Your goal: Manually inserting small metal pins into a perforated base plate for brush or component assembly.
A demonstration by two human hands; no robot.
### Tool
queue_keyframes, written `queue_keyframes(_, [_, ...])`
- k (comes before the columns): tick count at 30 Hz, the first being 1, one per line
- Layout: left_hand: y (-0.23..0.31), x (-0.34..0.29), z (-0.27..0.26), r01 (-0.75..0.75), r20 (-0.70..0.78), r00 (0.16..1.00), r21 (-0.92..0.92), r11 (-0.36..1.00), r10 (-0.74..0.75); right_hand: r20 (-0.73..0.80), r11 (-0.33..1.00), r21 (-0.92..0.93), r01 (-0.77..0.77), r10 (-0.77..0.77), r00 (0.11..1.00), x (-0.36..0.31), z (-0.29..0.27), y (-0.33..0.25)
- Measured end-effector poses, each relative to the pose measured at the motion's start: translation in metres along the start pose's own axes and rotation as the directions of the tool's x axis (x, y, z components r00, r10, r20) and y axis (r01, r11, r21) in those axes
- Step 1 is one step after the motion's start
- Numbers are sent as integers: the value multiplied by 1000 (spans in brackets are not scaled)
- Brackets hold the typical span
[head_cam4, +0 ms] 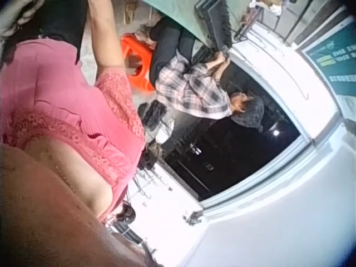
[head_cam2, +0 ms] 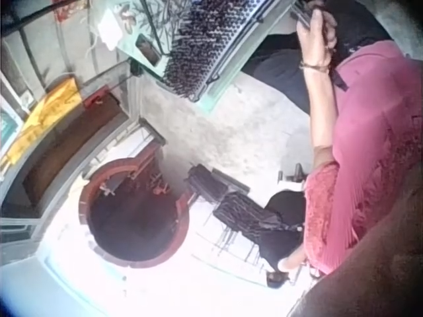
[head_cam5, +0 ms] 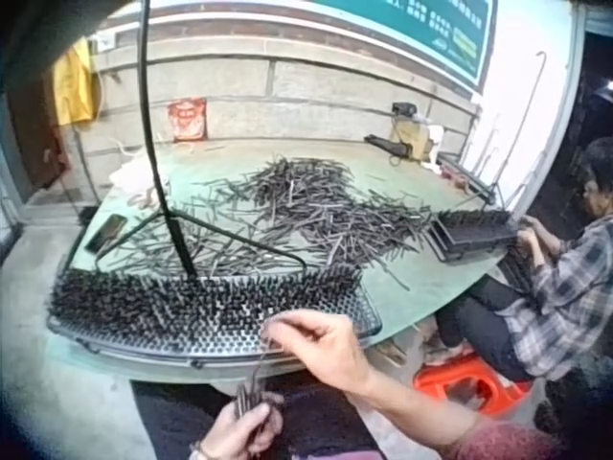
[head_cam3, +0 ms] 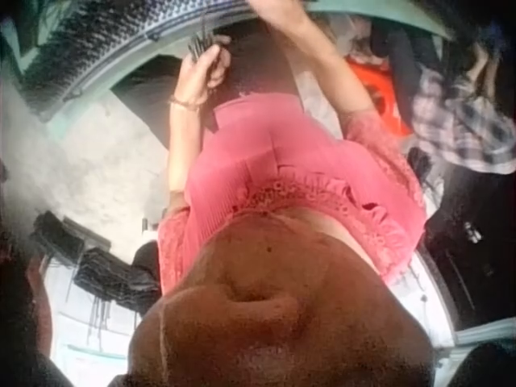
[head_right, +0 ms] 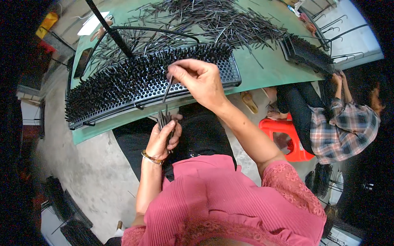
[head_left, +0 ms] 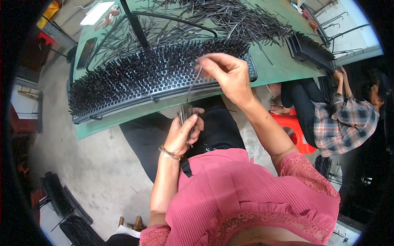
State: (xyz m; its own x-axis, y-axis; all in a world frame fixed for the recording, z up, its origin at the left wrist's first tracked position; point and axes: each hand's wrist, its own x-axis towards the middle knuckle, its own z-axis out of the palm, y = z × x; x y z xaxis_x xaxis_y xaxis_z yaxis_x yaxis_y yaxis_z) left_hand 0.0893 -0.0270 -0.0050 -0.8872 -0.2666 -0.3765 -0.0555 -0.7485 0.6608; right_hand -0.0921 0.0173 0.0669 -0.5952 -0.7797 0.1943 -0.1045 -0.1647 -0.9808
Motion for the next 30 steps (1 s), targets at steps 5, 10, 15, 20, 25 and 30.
queue_keyframes(5, [-4,3,2,-40,-31,999,-84,996,38,-109,984,-68,166,-173,979,19,25,19])
queue_keyframes(10, [-10,-1,-9,-34,-9,999,-145,989,33,-78,908,-277,313,-346,935,26,35,32])
queue_keyframes(15, [-9,-2,-7,-25,-28,999,-103,994,22,-20,853,-343,393,-425,905,26,38,25])
queue_keyframes(20, [-9,-3,-7,-17,-17,1000,-133,991,15,116,845,-287,452,-438,892,35,33,26])
queue_keyframes(25, [-9,-2,-9,-2,16,1000,-178,984,5,61,894,-282,347,-344,937,33,34,30])
queue_keyframes(30, [-9,-1,-12,9,43,999,-115,993,-4,89,827,-372,422,-421,903,30,35,27])
